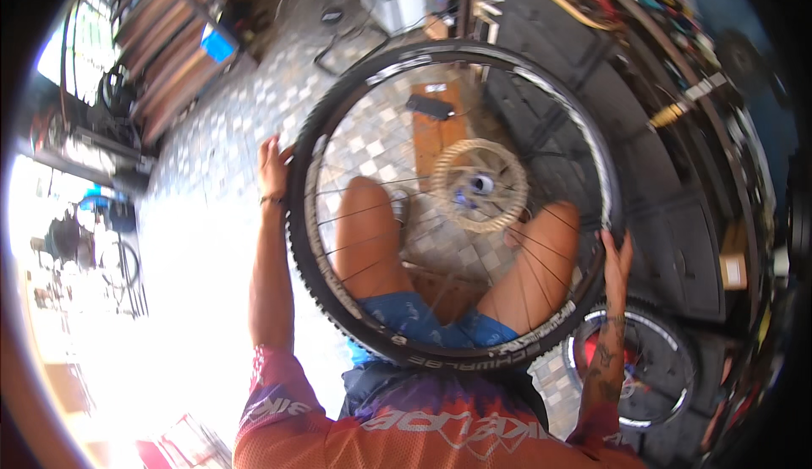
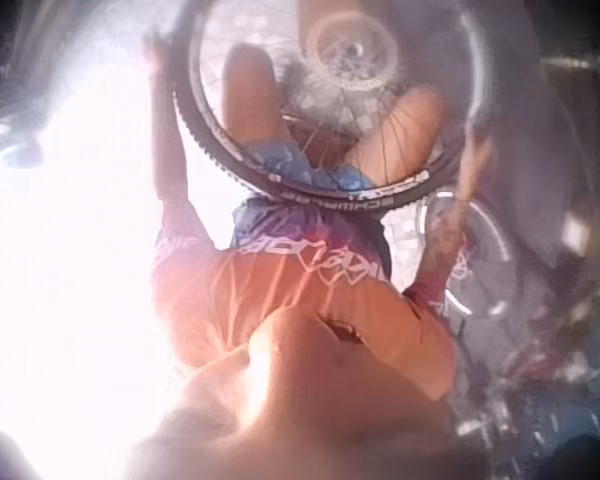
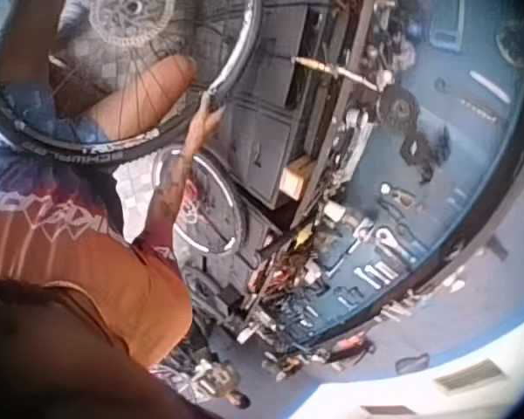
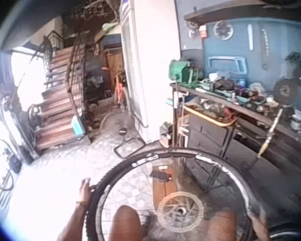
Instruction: The person sits on the floor and works on a bicycle wheel hub. They use a small brush to apply lubricant to the hub, then insert a metal axle and a black plastic cap. They also apply lubricant to a small metal ring before placing it on the hub.
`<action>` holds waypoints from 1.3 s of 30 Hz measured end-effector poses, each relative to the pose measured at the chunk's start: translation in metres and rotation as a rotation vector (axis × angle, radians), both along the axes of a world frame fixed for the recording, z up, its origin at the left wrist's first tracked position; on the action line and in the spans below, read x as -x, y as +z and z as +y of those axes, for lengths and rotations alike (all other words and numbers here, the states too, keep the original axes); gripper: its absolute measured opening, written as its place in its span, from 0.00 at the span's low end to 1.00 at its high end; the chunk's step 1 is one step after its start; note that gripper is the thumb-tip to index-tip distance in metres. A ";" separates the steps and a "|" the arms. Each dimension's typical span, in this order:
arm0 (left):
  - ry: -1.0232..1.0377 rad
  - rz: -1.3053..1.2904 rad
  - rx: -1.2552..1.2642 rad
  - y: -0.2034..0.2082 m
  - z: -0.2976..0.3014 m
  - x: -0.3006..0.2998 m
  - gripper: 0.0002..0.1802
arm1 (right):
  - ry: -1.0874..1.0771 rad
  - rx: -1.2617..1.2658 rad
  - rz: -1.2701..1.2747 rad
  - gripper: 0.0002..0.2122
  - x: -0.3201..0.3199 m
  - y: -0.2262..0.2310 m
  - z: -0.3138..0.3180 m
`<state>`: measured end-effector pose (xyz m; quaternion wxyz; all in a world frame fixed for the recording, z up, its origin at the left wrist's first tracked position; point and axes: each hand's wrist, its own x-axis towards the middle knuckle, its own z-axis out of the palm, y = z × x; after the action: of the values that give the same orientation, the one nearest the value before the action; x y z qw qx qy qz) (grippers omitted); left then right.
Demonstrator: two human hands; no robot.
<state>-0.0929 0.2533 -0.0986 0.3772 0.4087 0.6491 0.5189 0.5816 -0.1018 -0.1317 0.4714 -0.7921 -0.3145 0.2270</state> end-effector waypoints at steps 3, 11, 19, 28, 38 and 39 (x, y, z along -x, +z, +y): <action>-0.035 -0.077 0.176 -0.056 0.011 0.058 0.17 | 0.099 -0.029 -0.274 0.36 0.010 -0.013 0.029; -0.045 -0.570 0.298 -0.114 0.024 0.016 0.12 | -0.055 0.354 -0.188 0.31 -0.018 -0.005 -0.004; -0.041 0.733 0.837 -0.407 -0.011 0.123 0.24 | 0.540 0.491 -0.974 0.29 -0.127 0.057 -0.077; 0.067 1.055 1.007 -0.469 -0.061 0.189 0.13 | 0.658 0.555 -1.213 0.41 -0.077 0.041 -0.066; 0.052 -0.695 -0.012 -0.385 -0.057 0.312 0.31 | 0.034 0.599 -0.599 0.19 0.039 0.026 0.078; -0.076 -0.949 -0.279 -0.361 -0.041 0.299 0.31 | -0.013 0.461 -0.702 0.16 0.054 0.055 0.076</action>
<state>-0.3920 0.2125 -0.4592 0.5914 0.1972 0.3149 0.7157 0.5279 -0.0256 -0.0772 0.1475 -0.9081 -0.3919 0.0050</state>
